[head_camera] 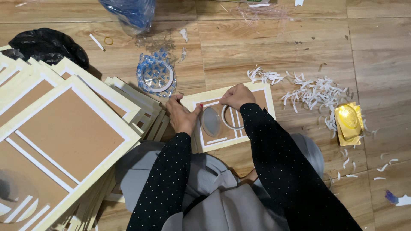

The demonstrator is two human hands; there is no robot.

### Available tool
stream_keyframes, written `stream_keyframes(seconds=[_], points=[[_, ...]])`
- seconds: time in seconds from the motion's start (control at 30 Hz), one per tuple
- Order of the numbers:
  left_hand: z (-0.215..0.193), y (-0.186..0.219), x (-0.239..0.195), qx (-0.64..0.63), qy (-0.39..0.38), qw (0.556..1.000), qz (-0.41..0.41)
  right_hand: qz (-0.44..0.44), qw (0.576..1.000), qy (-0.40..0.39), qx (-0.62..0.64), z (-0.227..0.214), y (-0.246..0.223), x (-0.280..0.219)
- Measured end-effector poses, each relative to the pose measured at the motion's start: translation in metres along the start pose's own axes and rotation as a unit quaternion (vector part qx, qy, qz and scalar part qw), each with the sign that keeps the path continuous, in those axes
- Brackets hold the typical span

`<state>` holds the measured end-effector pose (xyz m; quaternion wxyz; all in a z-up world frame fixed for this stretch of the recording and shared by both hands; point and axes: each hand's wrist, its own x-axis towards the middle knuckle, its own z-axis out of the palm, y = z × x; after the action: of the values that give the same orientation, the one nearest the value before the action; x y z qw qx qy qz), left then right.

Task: The person sits on the floor and applies white tape to the edges of a wooden frame with a circular cutout. They repeatedly tear off pieces of tape and press them onto the frame's surface.

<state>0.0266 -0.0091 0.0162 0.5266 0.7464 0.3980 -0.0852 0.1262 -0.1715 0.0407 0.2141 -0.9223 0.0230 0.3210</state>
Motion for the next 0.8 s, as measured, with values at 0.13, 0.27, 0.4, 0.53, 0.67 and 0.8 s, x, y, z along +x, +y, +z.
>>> stream_keyframes(seconds=[0.13,0.27,0.4,0.53,0.67,0.8], points=[[-0.003,0.007,-0.006,0.014,0.004,1.0,0.003,0.002,1.0,0.001,-0.011,-0.002,-0.006,-0.005],[-0.004,0.015,-0.028,0.121,0.083,0.979,0.14,0.013,0.999,0.008,-0.033,-0.004,-0.015,-0.015],[0.023,-0.002,-0.042,0.282,0.078,0.849,0.44,0.013,0.998,0.014,-0.053,-0.005,-0.022,-0.022],[0.04,-0.008,-0.043,0.386,0.083,0.804,0.444,0.008,0.998,0.018,-0.064,-0.01,-0.027,-0.03],[0.039,-0.01,-0.038,0.443,0.111,0.731,0.507,-0.092,0.981,0.04,-0.165,0.006,-0.01,-0.006],[0.064,-0.034,-0.013,0.472,0.111,0.688,0.539,-0.422,0.673,0.33,-0.51,0.045,0.001,-0.001]])
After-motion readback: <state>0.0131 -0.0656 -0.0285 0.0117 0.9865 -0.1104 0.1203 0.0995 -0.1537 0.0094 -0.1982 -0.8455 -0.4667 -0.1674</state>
